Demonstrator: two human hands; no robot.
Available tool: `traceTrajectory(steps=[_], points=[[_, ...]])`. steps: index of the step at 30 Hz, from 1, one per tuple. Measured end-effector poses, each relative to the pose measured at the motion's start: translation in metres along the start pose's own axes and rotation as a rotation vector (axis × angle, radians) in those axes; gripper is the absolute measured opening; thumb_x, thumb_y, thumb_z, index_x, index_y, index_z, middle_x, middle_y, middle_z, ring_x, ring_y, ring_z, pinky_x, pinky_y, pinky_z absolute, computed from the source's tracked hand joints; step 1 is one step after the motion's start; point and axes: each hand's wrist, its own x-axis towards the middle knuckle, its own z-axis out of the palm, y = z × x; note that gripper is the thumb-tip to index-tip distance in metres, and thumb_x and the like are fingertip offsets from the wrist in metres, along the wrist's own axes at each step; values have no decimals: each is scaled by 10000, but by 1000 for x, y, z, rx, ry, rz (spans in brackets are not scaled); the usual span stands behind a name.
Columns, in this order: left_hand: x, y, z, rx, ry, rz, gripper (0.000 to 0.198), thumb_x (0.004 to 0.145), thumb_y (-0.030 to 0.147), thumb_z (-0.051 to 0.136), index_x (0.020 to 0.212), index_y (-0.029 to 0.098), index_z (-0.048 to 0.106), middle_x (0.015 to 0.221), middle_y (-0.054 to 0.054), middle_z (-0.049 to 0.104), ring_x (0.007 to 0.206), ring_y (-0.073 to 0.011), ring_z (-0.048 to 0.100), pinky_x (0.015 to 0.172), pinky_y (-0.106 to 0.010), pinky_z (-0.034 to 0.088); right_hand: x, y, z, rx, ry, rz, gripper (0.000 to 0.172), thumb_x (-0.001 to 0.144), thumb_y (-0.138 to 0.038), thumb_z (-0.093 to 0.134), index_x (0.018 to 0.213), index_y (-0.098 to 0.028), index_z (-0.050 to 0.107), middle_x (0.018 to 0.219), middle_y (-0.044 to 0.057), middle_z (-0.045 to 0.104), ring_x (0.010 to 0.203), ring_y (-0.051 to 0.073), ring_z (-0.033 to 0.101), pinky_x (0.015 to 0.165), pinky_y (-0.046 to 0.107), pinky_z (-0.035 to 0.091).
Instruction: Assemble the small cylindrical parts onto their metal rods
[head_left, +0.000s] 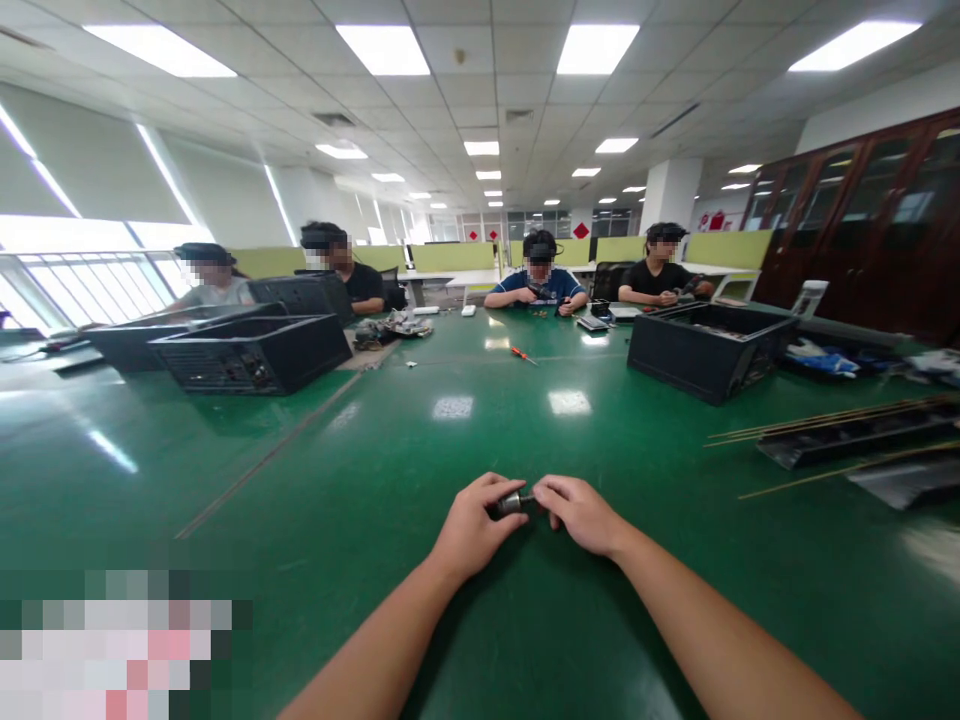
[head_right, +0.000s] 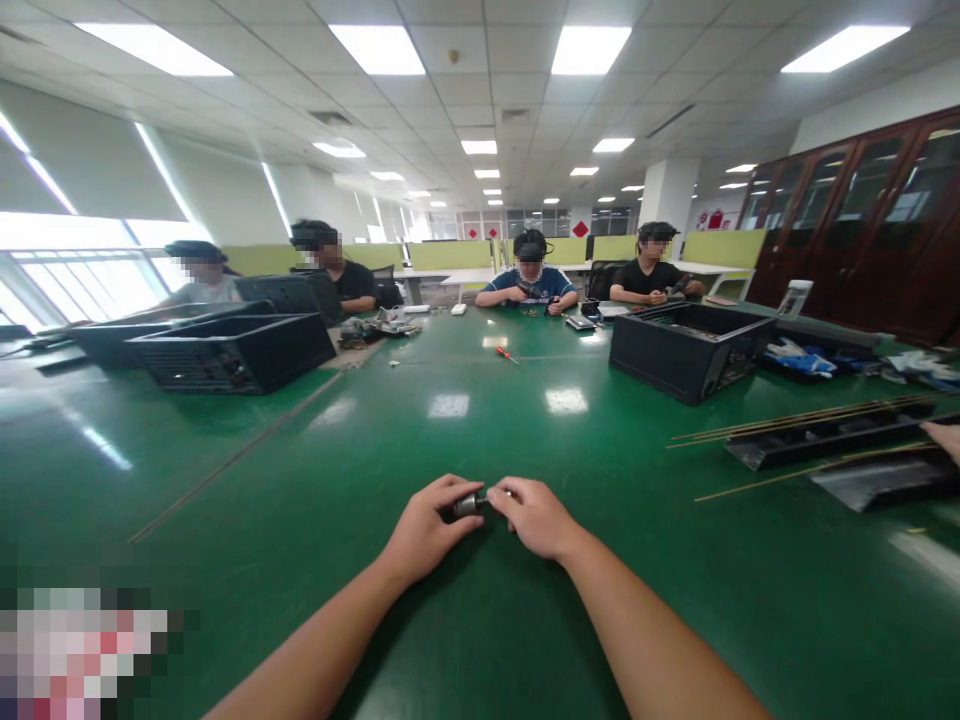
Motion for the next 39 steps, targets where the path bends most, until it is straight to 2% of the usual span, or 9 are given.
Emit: traceTrajectory(steps=[5,10,15,31,39], points=[[2,-4,2,-44,-52,7,392,711,188,730,1093,269,699,986,-25,671,924,-185,633,854,-308,488,-4,-8,2,-94,-23,23,255,898,-366,520,799,-157,628,626,-18,556,582,116,518,578,226,363],[2,-3,3,-18,21,-17,354,666,204,762,1011,240,692,932,-21,703,881,-191,642,829,-318,495,-5,-12,4,-226,7,-37,197,876,-318,548,819,-172,669,734,1,634,691,139,546,620,237,349],[2,4,2,-28,34,-7,258,673,221,755,924,222,697,902,-30,701,859,-195,642,799,-321,498,-5,-11,3,-220,-4,-43,189,880,-306,540,834,-184,677,752,6,649,708,153,562,643,250,360],[-1,0,3,-4,54,-25,296,673,178,731,964,222,695,902,-23,698,865,-193,641,794,-319,491,-7,-9,1,-209,7,-27,172,854,-299,565,837,-178,685,670,-5,605,633,138,525,578,239,338],[1,6,2,-17,62,-37,278,661,170,719,933,219,702,886,-29,702,848,-199,642,794,-330,497,-8,-8,2,-190,-3,-32,179,847,-312,570,800,-178,678,648,-3,591,608,135,511,558,236,337]])
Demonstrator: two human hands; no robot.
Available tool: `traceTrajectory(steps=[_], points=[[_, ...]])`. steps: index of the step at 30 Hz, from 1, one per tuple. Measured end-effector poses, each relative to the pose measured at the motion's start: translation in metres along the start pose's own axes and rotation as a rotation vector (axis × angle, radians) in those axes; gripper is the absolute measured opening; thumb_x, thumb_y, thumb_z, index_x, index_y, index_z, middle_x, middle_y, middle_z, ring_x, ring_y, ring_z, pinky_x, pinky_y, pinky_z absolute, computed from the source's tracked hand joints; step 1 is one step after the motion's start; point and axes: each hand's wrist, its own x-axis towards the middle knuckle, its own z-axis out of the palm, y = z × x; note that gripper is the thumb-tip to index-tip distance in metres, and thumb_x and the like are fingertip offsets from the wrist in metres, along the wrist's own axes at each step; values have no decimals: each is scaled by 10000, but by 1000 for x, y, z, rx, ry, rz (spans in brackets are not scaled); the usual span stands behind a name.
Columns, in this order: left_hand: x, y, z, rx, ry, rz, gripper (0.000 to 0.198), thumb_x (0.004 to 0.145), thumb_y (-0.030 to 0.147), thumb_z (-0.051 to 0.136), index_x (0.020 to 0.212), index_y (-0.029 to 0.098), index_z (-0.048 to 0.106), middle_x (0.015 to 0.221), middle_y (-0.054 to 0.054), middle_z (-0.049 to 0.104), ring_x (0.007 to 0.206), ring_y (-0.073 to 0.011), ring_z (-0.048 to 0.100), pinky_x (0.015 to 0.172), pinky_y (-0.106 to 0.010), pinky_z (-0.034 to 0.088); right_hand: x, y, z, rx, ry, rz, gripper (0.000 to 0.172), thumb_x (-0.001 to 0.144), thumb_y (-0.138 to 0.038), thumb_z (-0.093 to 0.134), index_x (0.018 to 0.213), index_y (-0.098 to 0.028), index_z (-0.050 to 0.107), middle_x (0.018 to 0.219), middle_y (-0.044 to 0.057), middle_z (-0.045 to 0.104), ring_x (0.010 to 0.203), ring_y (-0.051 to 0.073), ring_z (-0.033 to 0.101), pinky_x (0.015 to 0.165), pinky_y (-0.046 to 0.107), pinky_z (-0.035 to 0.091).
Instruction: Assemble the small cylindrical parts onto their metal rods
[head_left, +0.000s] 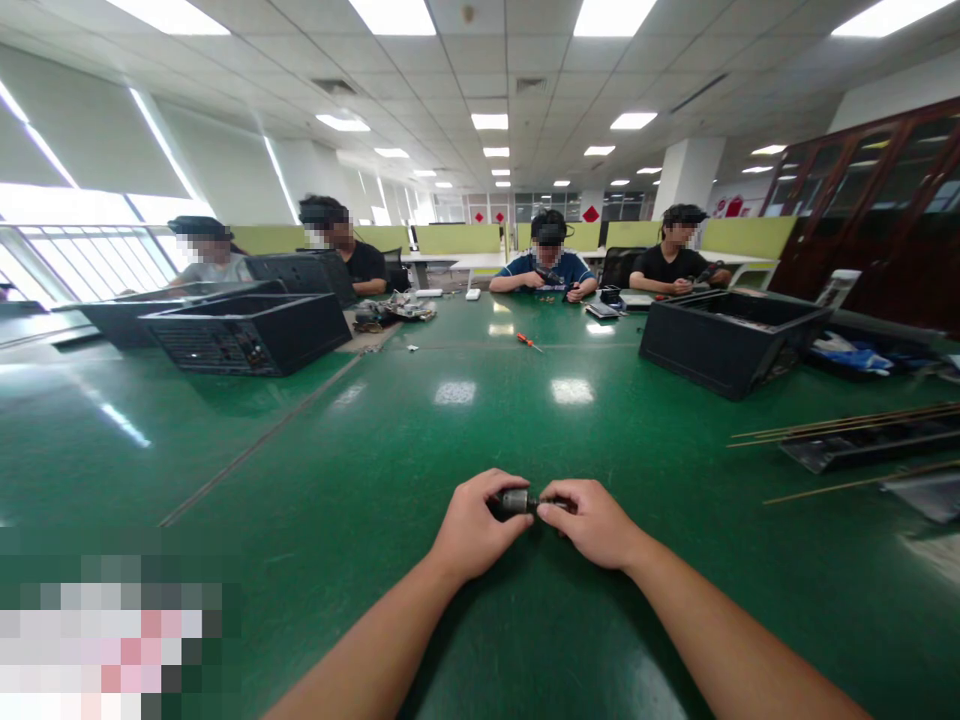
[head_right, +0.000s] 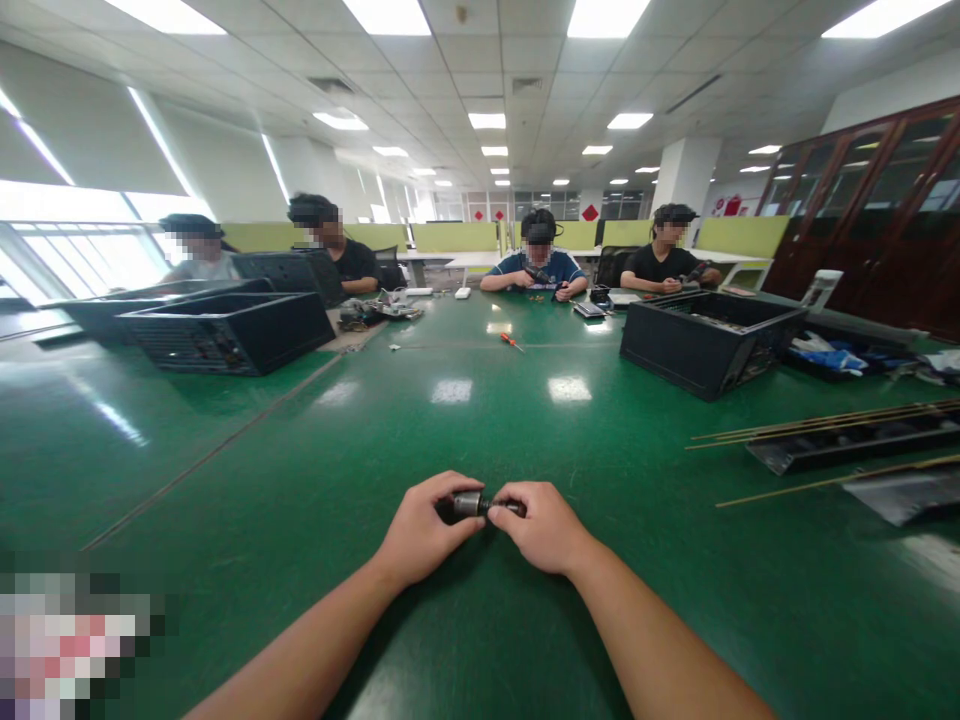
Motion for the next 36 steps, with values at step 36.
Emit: traceTrajectory(steps=[36], points=[[0,-2,-1,16,44,-26,274,669,171,721,938,215,699,881,-26,697,833,-192,639,747,-308,493,-1,0,-7,32,14,25,185,845,-312,567,800,-172,680,587,-11,568,557,134,513,537,241,344]])
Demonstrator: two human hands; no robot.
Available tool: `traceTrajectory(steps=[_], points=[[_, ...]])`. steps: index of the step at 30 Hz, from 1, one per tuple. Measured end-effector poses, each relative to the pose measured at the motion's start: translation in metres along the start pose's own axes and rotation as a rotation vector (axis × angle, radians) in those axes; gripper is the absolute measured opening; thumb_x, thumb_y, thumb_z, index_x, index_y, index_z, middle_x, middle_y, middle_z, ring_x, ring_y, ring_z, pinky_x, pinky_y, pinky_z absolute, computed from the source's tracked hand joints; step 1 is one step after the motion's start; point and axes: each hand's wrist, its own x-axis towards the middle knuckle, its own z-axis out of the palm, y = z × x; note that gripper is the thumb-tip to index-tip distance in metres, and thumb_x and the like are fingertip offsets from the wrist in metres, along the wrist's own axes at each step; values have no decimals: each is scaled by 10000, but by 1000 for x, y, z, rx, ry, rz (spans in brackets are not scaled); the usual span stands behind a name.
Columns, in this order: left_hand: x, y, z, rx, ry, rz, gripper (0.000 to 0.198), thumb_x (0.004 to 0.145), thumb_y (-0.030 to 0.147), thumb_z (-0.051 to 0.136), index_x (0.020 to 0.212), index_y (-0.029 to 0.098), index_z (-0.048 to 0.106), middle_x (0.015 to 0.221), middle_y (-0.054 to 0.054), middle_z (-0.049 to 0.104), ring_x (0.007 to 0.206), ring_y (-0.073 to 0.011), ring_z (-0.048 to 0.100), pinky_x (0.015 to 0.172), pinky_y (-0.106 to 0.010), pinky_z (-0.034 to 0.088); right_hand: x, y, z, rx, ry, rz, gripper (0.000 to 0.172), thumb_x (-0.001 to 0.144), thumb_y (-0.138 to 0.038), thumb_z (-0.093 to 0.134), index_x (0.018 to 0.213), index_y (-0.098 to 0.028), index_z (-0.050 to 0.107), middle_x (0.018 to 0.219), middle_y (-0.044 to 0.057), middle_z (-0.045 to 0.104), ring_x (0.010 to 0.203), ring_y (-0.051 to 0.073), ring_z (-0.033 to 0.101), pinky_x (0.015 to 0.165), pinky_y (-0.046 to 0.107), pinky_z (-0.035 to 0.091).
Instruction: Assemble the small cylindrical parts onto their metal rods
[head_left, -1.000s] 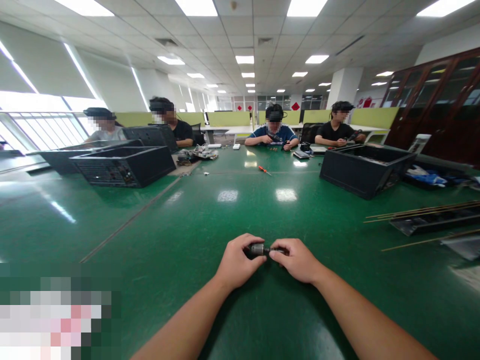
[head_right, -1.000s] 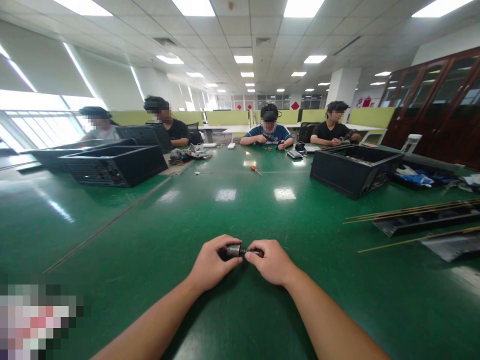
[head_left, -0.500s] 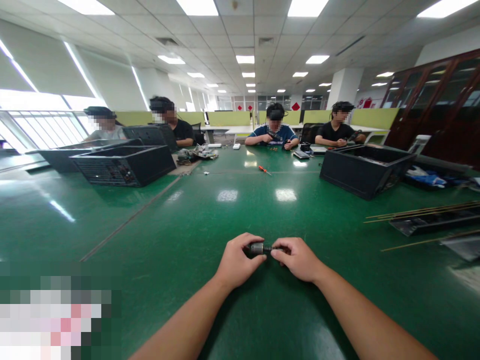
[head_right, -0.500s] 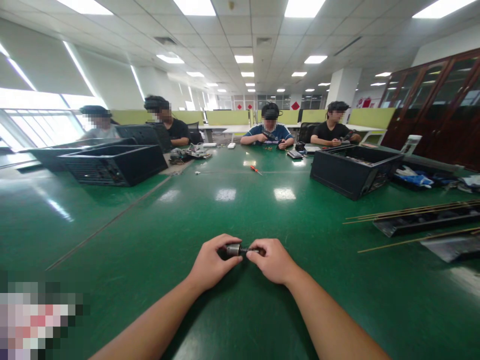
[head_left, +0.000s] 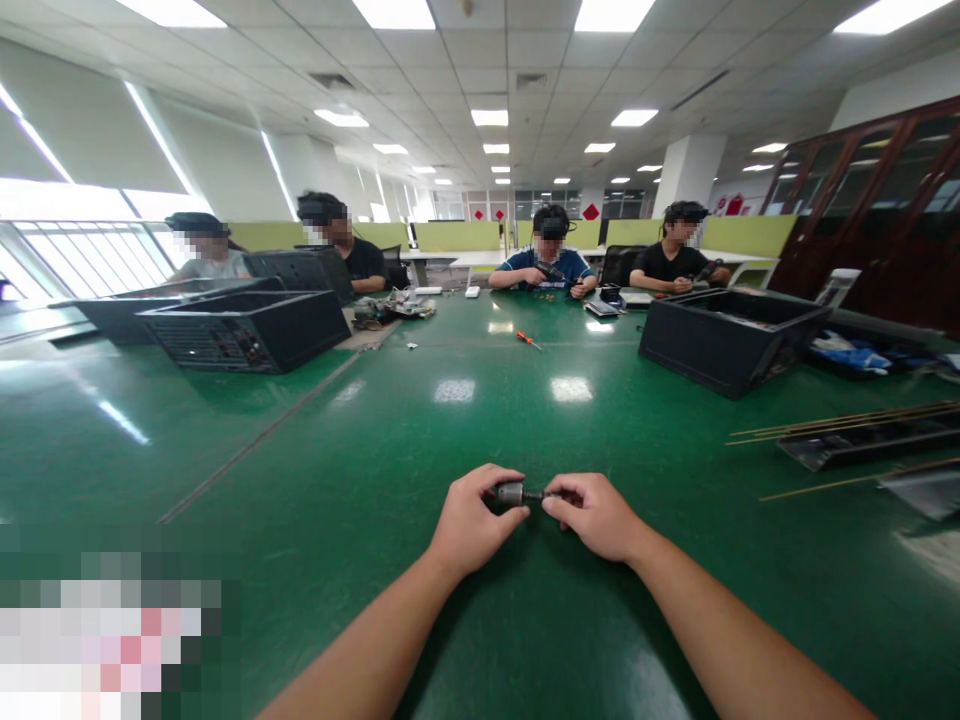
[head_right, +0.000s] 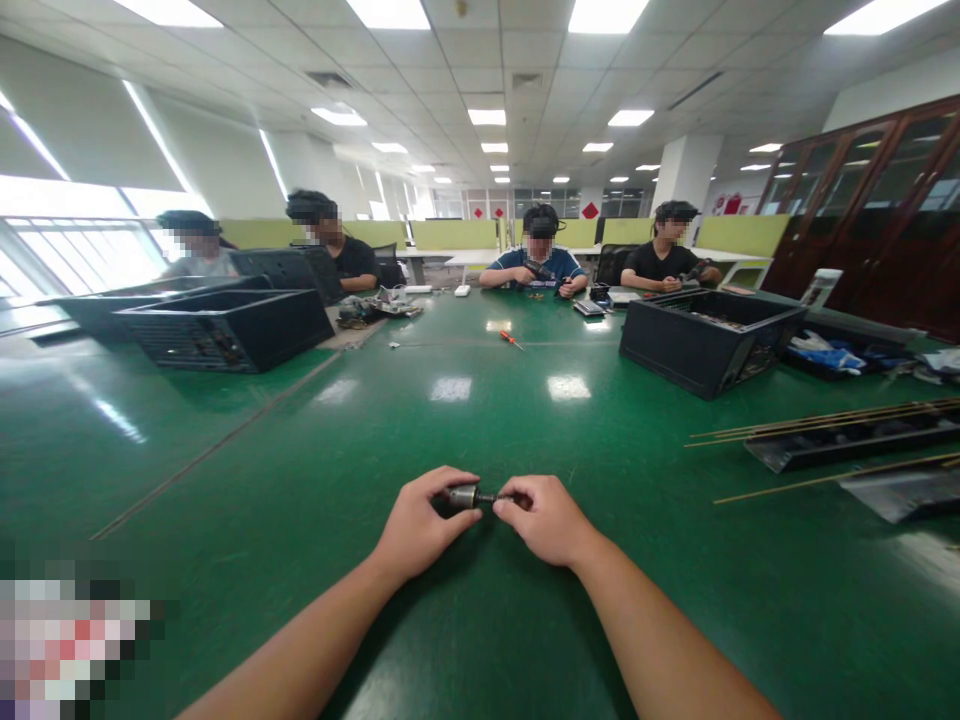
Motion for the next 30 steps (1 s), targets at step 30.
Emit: traceTrajectory(steps=[30], points=[[2,-5,-1,-21,35,-31,287,664,165,723,946,218,705,907,-26,702,853,-196,639,755,-311,483,-1,2,-6,-2,24,1,202,843,-325,570,806,-159,679,593,-8,570,553,130,525,535,237,348]])
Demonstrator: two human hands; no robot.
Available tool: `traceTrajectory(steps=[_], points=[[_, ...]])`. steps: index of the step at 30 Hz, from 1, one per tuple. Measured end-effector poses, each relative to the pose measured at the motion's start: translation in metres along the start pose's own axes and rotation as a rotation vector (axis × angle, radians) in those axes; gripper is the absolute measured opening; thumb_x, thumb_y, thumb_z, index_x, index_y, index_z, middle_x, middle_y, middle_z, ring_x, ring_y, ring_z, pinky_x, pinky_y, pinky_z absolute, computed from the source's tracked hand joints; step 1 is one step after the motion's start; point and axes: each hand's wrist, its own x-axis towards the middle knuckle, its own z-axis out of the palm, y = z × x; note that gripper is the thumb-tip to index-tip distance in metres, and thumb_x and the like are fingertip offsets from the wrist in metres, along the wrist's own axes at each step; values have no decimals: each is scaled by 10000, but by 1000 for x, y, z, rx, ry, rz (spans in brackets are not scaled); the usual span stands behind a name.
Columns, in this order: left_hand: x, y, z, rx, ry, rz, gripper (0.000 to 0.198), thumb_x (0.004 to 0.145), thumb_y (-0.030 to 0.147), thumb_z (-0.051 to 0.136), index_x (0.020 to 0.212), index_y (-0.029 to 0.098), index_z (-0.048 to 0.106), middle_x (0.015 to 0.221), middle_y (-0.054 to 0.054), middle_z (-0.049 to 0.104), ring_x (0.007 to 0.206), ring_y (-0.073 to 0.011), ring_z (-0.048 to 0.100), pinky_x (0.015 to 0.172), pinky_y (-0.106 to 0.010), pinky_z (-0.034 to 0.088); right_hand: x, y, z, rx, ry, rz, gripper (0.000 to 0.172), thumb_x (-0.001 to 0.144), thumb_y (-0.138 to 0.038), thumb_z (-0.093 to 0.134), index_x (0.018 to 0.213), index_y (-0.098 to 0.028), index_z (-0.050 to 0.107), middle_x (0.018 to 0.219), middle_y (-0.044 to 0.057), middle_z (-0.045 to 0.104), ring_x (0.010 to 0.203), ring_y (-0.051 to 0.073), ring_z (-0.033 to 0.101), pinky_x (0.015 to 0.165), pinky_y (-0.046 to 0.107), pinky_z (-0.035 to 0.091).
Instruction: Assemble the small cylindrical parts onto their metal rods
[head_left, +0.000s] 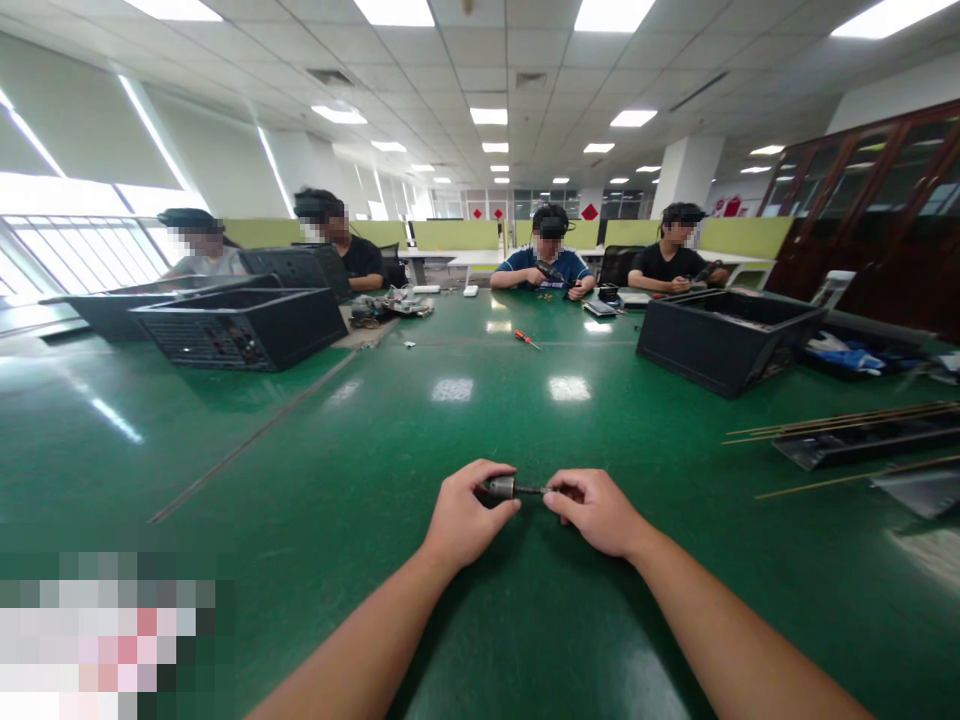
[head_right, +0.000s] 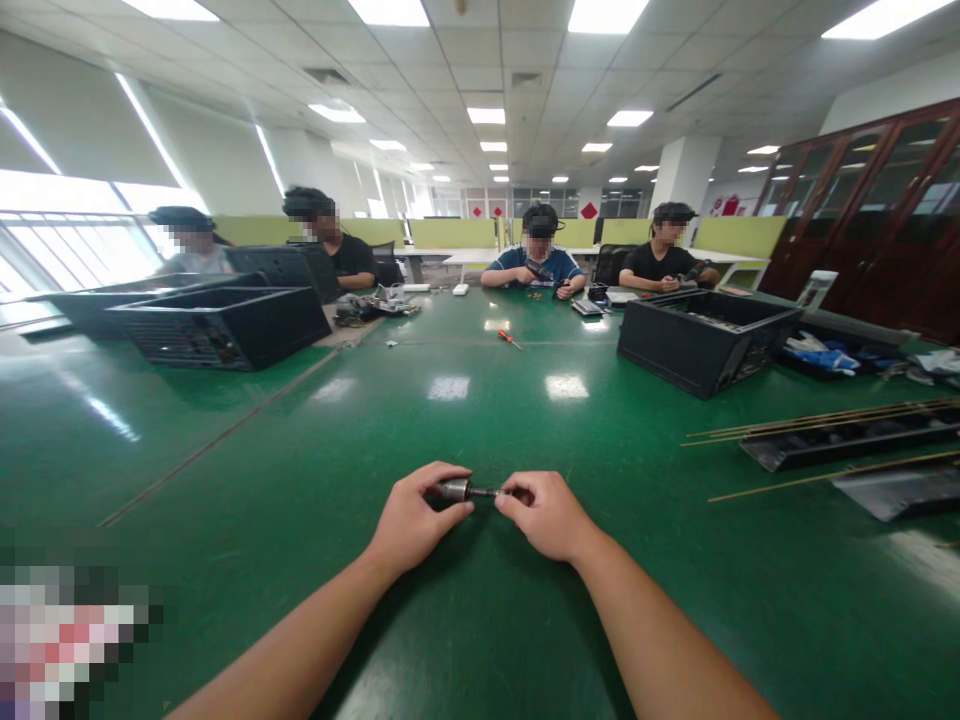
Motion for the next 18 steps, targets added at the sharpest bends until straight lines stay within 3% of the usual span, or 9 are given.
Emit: traceTrajectory(steps=[18], points=[[1,-1,-1,-18,21,-55,302,649,151,722,942,224,706,917,-19,703,869,-197,636,748,-309,485,1,3,-1,29,17,24,194,821,-322,585,789,-154,676,563,-12,561,532,128,525,531,232,372]])
